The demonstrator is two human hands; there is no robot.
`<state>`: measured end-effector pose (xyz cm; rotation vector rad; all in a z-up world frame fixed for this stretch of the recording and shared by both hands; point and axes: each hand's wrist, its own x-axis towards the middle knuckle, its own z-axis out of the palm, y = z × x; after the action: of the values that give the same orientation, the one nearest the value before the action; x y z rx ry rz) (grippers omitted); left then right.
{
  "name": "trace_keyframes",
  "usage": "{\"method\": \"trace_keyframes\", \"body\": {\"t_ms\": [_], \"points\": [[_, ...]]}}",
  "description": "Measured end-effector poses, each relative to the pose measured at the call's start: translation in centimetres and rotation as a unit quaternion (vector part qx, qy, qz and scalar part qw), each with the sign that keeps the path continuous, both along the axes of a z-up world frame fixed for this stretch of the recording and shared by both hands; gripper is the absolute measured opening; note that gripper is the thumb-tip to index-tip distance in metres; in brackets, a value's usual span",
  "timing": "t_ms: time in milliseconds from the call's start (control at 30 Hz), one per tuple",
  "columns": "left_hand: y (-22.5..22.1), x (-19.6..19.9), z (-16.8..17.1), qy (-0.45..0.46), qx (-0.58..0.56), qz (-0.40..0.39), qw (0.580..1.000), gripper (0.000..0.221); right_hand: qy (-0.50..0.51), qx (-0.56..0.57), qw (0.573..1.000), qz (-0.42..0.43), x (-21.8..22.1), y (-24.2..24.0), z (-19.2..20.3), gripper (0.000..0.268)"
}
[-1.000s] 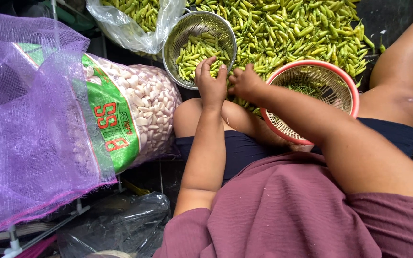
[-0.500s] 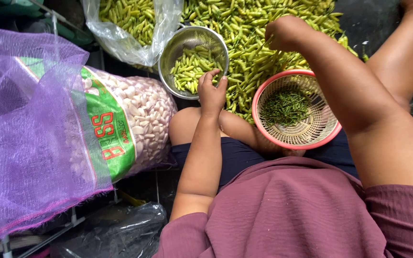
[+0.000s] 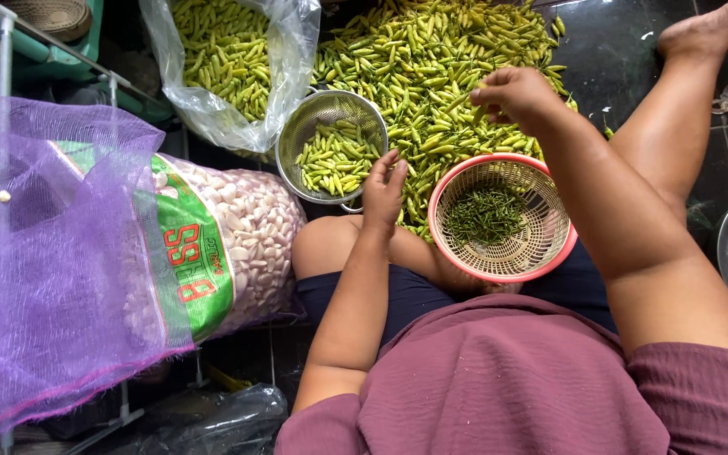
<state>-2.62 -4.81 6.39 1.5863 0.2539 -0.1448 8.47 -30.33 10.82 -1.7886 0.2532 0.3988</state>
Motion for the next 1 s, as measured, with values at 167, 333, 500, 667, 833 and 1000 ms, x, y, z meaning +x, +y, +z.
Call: {"method": "trace_keyframes", "body": {"t_ms": [167,333,500,667,833,1000], "points": [[-3.0,0.2,-3.7,0.072,-0.383,-0.035,0.920,0.079,0.054,0.065,0.992,0.095,-4.7,3.3,1.7,0.016],[-6.0,-1.1,-10.1,0.192,-0.608,-0.019,0.770,0.046,0.026,0.015,0.983,0.183,-9.3,4.7,4.2,0.044],[-7.4,-3.1,-8.7,0.200,-0.689,-0.067,0.694,0.032,0.004,-0.075,0.972,0.224,-10.7,2.9,4.8,0.044],[-6.9,-3.1,-10.5,0.152,-0.673,-0.144,0.710,0.041,-0.028,-0.025,0.983,0.179,-12.4,2.0,6.3,0.037],[-6.5,-3.3,-11.6,0.179,-0.601,-0.174,0.759,0.046,-0.186,-0.193,0.946,0.184,-12.9,0.2,0.8,0.023],[-7.3,-3.4,-15.5,0.229,-0.525,-0.191,0.798,0.045,-0.219,-0.339,0.883,0.239,-14.0,0.0,-4.1,0.028]]}}
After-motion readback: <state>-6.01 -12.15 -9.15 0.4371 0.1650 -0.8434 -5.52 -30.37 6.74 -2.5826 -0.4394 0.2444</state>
